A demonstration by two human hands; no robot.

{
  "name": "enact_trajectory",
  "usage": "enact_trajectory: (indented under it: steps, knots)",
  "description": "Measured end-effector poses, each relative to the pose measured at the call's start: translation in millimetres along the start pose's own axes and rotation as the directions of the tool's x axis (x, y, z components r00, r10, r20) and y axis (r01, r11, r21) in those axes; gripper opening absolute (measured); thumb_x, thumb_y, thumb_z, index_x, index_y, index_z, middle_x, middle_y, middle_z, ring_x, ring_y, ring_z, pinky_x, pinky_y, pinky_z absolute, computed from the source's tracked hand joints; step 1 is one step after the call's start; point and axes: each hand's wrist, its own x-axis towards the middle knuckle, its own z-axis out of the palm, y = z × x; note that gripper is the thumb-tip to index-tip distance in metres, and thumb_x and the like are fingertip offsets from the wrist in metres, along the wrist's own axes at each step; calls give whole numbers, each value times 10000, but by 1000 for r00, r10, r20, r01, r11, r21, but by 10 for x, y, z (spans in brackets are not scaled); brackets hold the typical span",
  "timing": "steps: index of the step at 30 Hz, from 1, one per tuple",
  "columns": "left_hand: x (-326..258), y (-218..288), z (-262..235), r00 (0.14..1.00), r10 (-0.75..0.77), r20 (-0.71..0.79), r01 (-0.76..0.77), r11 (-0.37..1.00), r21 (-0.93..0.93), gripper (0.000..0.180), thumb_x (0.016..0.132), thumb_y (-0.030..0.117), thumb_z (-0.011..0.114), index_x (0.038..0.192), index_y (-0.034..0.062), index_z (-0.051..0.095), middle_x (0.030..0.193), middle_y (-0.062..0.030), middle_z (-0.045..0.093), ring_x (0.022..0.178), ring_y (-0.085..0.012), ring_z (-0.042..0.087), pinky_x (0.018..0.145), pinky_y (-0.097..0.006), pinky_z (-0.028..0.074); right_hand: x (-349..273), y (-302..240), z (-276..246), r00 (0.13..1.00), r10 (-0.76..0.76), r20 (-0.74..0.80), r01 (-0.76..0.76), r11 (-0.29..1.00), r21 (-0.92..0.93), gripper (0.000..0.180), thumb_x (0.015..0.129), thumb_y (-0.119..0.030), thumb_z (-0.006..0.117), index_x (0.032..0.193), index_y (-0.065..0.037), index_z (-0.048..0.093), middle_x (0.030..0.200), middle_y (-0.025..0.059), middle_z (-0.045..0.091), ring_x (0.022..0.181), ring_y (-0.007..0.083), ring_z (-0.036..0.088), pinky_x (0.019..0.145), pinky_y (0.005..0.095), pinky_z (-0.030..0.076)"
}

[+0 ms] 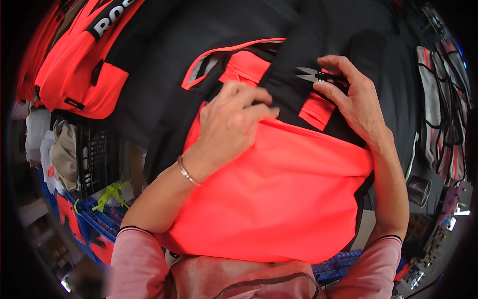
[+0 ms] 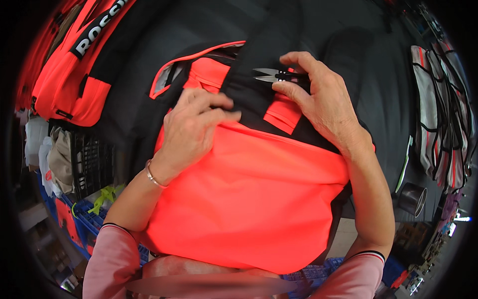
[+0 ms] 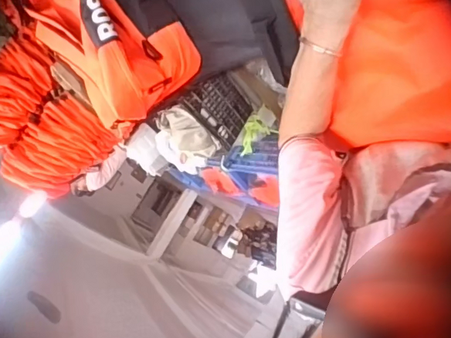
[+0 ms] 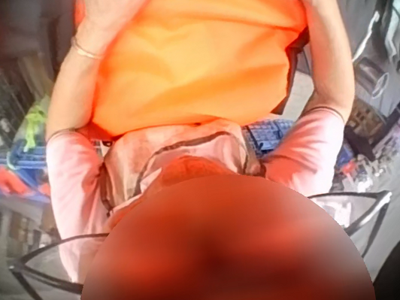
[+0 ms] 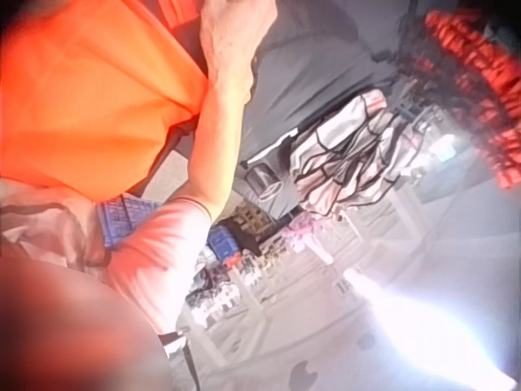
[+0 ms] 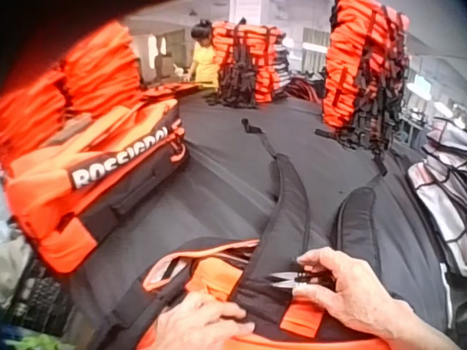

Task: Inspecting and assembling components of bright red sports backpacks, using a tool to adjust straps and cleaning parts with a brush.

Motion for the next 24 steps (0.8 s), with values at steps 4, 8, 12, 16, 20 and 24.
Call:
enact_trajectory:
  steps: [4,8,12,16,20,24]
  knots:
    - [-44,-63,3,970,225,90,-226,974,3,292,729,-119,567,776,128,715,852,22,685,908,-178,608,1071,-459,307,-187,43,-48,999,-42,15,44,992,-118,373,787,-184,805,1060,-7,624,932,111,661,791,221,640,724,325,520]
    - [-17,-40,-33,968,219,124,-228,972,59,201,733,-67,613,749,111,707,789,20,648,861,-164,615,1050,-479,343,-260,43,12,994,-108,-5,105,978,-181,363,747,-182,828,995,-12,626,903,108,658,778,243,639,715,340,523]
    - [19,-42,-35,998,60,34,-56,993,-107,135,777,-33,653,875,58,672,859,-42,638,863,-212,602,986,-460,399,-234,41,64,995,104,-3,-103,988,-117,264,738,-75,779,943,-10,627,872,120,670,762,246,642,712,347,521]
    - [230,-82,-125,956,130,-264,-67,970,234,429,792,125,770,1172,44,587,1184,-165,548,1040,-323,526,950,-445,406,-280,90,146,994,46,-94,-52,997,-65,181,743,32,713,883,-2,603,727,34,583,658,109,552,619,267,449]
    - [289,74,-282,983,-147,-113,185,732,656,925,631,377,883,1375,36,450,1365,-187,410,1190,-357,430,982,-454,379,-360,14,206,998,7,-60,-6,1000,19,147,764,67,661,879,-3,603,746,60,629,662,127,576,627,264,462]
    - [322,34,-528,912,-397,100,311,830,462,876,694,294,798,1425,26,396,1389,-249,414,1224,-389,457,1000,-488,410,-381,-71,229,997,-60,-39,62,996,58,88,781,36,669,855,9,630,773,129,678,699,268,671,643,332,511]
